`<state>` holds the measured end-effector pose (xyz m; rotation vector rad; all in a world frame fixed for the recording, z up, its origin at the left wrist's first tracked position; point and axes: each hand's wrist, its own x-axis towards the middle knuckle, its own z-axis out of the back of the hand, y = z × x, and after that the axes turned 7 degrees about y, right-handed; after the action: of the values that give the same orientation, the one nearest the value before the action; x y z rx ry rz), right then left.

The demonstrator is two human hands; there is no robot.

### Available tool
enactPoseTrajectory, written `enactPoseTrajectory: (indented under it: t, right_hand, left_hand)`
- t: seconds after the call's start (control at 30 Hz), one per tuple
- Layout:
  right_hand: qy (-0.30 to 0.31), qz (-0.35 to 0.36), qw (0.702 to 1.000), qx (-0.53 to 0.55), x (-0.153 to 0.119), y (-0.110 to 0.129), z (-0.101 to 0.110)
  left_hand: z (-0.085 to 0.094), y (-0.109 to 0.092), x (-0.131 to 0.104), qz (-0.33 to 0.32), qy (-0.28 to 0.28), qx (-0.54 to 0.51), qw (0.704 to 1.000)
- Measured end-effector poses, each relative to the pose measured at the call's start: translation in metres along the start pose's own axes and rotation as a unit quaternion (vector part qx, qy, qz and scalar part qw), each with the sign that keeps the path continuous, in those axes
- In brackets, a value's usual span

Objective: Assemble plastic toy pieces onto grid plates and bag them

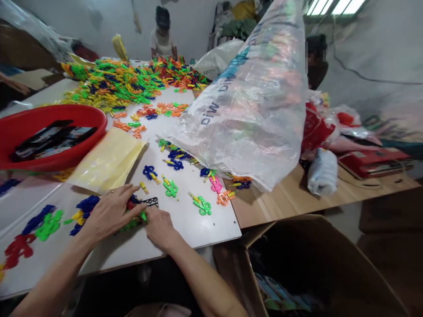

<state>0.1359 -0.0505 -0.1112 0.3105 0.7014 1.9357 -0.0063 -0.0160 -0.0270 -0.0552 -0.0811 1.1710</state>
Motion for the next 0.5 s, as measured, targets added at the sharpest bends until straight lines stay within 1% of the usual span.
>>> enactPoseTrajectory:
  t: [0.07,0.13,0.2,0.27,0.3,0.33,0.37,0.4,0.43,0.47,0.5]
  right_hand:
    - [0.027,-0.013,0.998,-0.054,0.006,0.008,-0.006]
    - [0.048,-0.004,0.996,-0.072,0.007,0.012,-0.004]
    - [0.065,0.022,0.997,-0.042,-0.001,0.002,0.011]
    - [0.045,0.008,0.999,-0.003,-0.014,-0.025,0.042]
    - [0.006,-0.03,0.999,0.007,-0.021,-0.043,0.062]
    - [-0.043,-0.117,0.992,-0.017,-0.027,-0.063,0.083]
    - [-0.069,-0.195,0.976,-0.062,-0.03,-0.083,0.102]
    - [-0.087,-0.258,0.956,-0.109,-0.032,-0.101,0.119]
    - [-0.098,-0.291,0.944,-0.124,-0.03,-0.116,0.132]
    - [-0.102,-0.314,0.933,-0.141,-0.026,-0.126,0.14]
    - [-0.103,-0.323,0.929,-0.148,-0.02,-0.132,0.143]
  left_hand:
    - [-0.001,0.002,-0.001,0.004,0.005,0.034,0.999]
    - [-0.002,0.003,-0.002,0.012,0.006,0.06,0.998]
    - [-0.004,0.004,-0.005,0.005,0.007,0.068,0.998]
    - [-0.006,0.004,-0.008,-0.019,0.008,0.063,0.998]
    - [-0.007,0.005,-0.01,-0.031,0.008,0.058,0.998]
    - [-0.007,0.005,-0.011,-0.04,0.007,0.053,0.998]
    - [-0.008,0.006,-0.011,-0.045,0.007,0.049,0.998]
    - [-0.008,0.006,-0.011,-0.047,0.006,0.047,0.998]
    - [-0.008,0.006,-0.011,-0.046,0.005,0.045,0.998]
    - [-0.008,0.006,-0.011,-0.047,0.005,0.043,0.998]
    - [-0.008,0.006,-0.011,-0.05,0.005,0.043,0.998]
